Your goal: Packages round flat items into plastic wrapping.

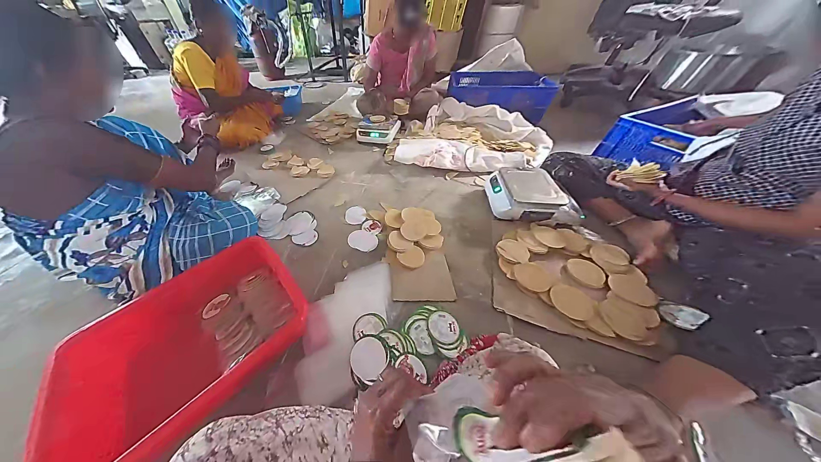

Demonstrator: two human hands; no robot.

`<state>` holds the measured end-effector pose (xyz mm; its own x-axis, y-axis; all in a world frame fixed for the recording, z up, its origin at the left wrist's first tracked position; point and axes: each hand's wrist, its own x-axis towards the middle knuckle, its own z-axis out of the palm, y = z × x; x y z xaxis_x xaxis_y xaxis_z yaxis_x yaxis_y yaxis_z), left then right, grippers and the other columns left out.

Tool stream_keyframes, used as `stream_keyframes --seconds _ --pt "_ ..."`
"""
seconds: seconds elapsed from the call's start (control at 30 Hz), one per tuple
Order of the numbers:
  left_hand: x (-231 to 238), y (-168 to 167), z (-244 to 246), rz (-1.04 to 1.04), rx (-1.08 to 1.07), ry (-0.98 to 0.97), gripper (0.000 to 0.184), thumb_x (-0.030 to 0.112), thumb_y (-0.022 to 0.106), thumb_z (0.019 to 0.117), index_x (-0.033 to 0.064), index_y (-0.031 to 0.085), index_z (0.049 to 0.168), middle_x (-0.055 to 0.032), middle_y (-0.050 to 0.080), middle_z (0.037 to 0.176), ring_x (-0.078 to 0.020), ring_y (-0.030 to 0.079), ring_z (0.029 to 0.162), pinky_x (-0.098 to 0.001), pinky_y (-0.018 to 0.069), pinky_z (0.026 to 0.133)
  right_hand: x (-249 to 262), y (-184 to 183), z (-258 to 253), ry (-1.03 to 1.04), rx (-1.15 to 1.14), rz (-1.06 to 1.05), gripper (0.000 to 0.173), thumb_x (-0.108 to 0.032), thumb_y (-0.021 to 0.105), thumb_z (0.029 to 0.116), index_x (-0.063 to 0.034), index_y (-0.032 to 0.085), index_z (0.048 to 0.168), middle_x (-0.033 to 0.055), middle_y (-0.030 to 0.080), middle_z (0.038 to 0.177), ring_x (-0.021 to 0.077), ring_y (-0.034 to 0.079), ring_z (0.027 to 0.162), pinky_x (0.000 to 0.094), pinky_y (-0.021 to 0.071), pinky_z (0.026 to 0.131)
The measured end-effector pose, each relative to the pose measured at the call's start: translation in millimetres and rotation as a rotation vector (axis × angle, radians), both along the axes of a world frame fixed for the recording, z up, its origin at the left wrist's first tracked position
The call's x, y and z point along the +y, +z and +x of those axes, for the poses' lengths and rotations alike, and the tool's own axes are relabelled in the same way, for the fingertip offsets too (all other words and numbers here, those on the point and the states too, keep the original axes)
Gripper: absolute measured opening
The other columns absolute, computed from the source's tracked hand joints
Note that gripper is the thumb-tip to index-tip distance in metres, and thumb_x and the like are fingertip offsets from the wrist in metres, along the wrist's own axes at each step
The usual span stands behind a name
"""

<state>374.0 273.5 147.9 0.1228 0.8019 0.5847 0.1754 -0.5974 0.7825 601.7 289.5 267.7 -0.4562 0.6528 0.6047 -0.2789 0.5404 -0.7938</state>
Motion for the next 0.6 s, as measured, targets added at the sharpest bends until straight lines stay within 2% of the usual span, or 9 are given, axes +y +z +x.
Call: stream_keyframes --seconds 0.13,0.2,0.23,0.3,0.37,0.43,0.5,0.57,0.6 --pt "-15 13 2 -0.003 0.017 -0.006 0.016 0.010 0.063 0.0945 -0.0044 0.070 0.097 -0.0128 0.070 0.091 -0.0081 0.066 0.092 -0.0199 0.0527 0.086 0 -12 -16 -0.003 -0.087 -0.048 0.015 -0.025 0.069 0.0986 -0.0108 0.073 0.103 0.0030 0.077 0.106 0.0162 0.065 0.122 0.0443 0.0362 0.121" --pt "-24 15 2 -0.024 -0.004 -0.006 0.016 0.008 0.066 0.0908 -0.0065 0.070 0.097 -0.0131 0.072 0.093 -0.0056 0.067 0.095 -0.0192 0.0521 0.088 -1 -18 -18 -0.014 -0.080 -0.106 0.015 -0.024 0.074 0.0947 -0.0118 0.074 0.102 0.0018 0.076 0.109 0.0153 0.064 0.123 0.0429 0.0381 0.120" --pt "-28 15 1 -0.041 -0.019 -0.020 0.016 0.008 0.067 0.0905 -0.0056 0.069 0.098 -0.0109 0.072 0.095 -0.0028 0.066 0.097 -0.0180 0.0519 0.090 -2 -21 -18 -0.009 -0.069 -0.144 0.015 -0.025 0.075 0.0935 -0.0135 0.075 0.104 0.0010 0.076 0.112 0.0147 0.064 0.122 0.0409 0.0420 0.118" --pt "-33 15 3 -0.072 -0.059 -0.069 0.016 0.008 0.071 0.0892 -0.0044 0.069 0.099 -0.0081 0.071 0.096 -0.0005 0.065 0.099 -0.0174 0.0519 0.091 -3 -28 -19 0.049 -0.008 -0.259 0.018 -0.019 0.077 0.0911 -0.0132 0.076 0.108 0.0028 0.074 0.115 0.0144 0.067 0.115 0.0347 0.0541 0.104" --pt "-37 15 6 -0.111 -0.110 -0.106 0.018 0.010 0.072 0.0907 -0.0047 0.069 0.101 -0.0064 0.072 0.098 0.0010 0.064 0.099 -0.0179 0.0524 0.091 -9 -29 -23 0.081 0.048 -0.424 0.025 -0.013 0.077 0.0886 -0.0147 0.076 0.113 0.0021 0.076 0.112 0.0120 0.071 0.105 0.0310 0.0595 0.092" --pt "-41 17 8 -0.159 -0.196 -0.151 0.019 0.007 0.070 0.0920 -0.0011 0.070 0.109 -0.0005 0.073 0.105 0.0032 0.064 0.105 -0.0195 0.0527 0.095 -14 -29 -27 0.074 0.073 -0.498 0.031 -0.008 0.076 0.0882 -0.0158 0.074 0.118 -0.0005 0.077 0.109 0.0092 0.073 0.098 0.0290 0.0618 0.087" --pt "-44 16 9 -0.224 -0.297 -0.210 0.021 0.006 0.067 0.0953 0.0081 0.072 0.116 0.0070 0.074 0.113 0.0029 0.065 0.109 -0.0235 0.0537 0.099 -15 -34 -26 -0.019 0.004 -0.446 0.035 -0.007 0.077 0.0868 -0.0148 0.070 0.121 -0.0030 0.076 0.110 0.0071 0.072 0.099 0.0271 0.0609 0.088" --pt "-47 13 11 -0.314 -0.393 -0.260 0.020 0.014 0.063 0.0997 0.0183 0.074 0.116 0.0122 0.075 0.111 0.0027 0.067 0.105 -0.0244 0.0554 0.097 -14 -40 -20 -0.119 -0.062 -0.404 0.035 -0.007 0.079 0.0840 -0.0140 0.070 0.117 -0.0052 0.076 0.106 0.0054 0.072 0.097 0.0259 0.0607 0.087" --pt "-49 12 11 -0.355 -0.431 -0.280 0.020 0.017 0.061 0.1013 0.0195 0.075 0.116 0.0115 0.076 0.109 0.0013 0.069 0.101 -0.0247 0.0567 0.094 -14 -44 -16 -0.148 -0.070 -0.426 0.035 -0.006 0.080 0.0821 -0.0143 0.071 0.115 -0.0054 0.076 0.104 0.0052 0.072 0.095 0.0256 0.0608 0.085"
